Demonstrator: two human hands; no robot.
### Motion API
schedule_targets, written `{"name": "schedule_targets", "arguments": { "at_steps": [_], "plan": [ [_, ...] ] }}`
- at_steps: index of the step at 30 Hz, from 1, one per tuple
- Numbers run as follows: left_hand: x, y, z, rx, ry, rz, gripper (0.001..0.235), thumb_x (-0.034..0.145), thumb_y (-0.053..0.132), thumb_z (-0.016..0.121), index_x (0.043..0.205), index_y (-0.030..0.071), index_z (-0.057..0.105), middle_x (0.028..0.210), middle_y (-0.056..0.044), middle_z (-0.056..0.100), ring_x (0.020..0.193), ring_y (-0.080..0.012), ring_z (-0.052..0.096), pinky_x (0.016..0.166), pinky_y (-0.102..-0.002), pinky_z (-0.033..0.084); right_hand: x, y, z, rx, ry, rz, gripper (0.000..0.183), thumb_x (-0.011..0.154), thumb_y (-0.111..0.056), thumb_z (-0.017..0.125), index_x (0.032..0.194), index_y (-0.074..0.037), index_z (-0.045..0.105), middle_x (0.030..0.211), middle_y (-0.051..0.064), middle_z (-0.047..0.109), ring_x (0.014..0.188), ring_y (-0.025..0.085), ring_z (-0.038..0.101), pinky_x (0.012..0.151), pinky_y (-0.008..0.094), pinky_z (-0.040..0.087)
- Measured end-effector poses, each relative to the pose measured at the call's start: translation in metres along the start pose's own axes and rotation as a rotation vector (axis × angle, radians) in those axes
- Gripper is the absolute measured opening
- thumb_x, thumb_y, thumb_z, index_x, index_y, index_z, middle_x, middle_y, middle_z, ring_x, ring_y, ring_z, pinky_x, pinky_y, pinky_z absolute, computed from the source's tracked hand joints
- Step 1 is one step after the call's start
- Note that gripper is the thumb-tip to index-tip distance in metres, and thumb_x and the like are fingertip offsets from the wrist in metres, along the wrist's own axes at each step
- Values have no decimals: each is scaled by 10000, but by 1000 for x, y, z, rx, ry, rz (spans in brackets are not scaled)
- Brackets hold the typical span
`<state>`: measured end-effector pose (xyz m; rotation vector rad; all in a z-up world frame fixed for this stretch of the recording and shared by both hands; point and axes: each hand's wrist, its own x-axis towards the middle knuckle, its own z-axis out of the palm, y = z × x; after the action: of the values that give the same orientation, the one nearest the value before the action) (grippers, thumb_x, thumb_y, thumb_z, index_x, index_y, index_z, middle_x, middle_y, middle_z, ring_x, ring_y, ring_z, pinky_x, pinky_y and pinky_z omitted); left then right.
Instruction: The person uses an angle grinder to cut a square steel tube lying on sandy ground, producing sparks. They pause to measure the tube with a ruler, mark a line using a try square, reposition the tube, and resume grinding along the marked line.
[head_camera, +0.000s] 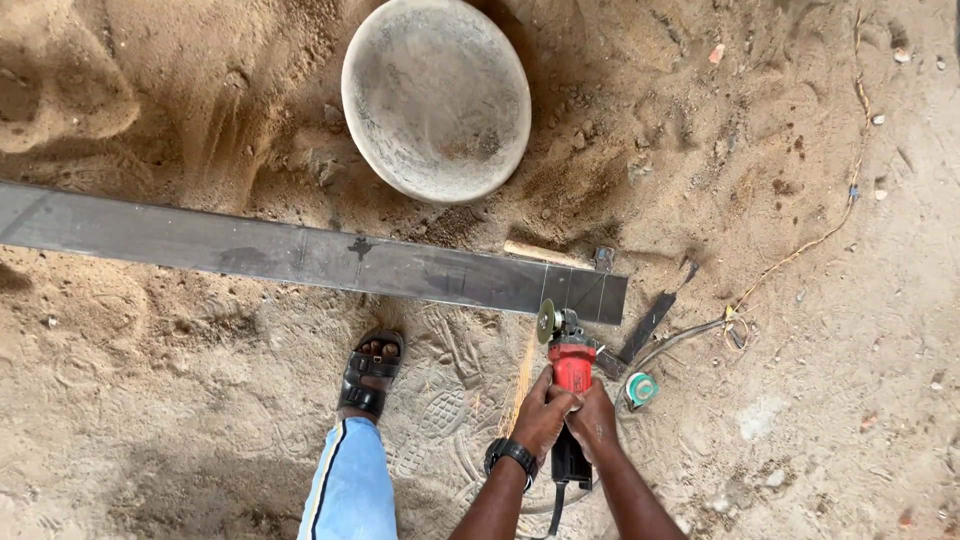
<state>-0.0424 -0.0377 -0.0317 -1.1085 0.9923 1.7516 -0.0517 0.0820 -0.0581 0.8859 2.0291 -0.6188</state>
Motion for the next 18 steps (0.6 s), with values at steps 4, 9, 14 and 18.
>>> {"name": "schedule_targets", "arguments": {
  "at_steps": [4,9,14,18],
  "plan": [
    [7,0,-1,9,4,11,1038,761,192,725,1647,149,185,1352,-93,573,1268,-245,578,1109,-394,445,2,-7,-1,2,2,30,592,821,-388,839,1145,6,540,1003,170,701,806,276,705,640,401,574],
    [7,3,-1,-6,0,48,1019,745,194,707,1624,87,203,1248,-100,673,1207,-242,638,1066,-345,465,12,-1,1,-27,7,-8,549,798,-332,839,1129,-6,547,978,163,699,785,253,692,632,404,560],
    [15,0,-1,-2,7,60,1009,755,203,719,1620,69,218,1214,-83,681,1169,-213,638,1025,-305,464,29,13,5,274,-44,35,542,773,-298,821,1155,-15,559,997,161,677,780,247,664,599,408,535],
    [16,-1,0,-54,-5,99,996,755,193,719,1621,64,243,1168,-86,665,1114,-206,634,992,-297,485,20,5,2,69,16,-43,550,759,-327,834,1135,-14,584,972,160,722,787,252,694,625,407,545]
  ]
}}
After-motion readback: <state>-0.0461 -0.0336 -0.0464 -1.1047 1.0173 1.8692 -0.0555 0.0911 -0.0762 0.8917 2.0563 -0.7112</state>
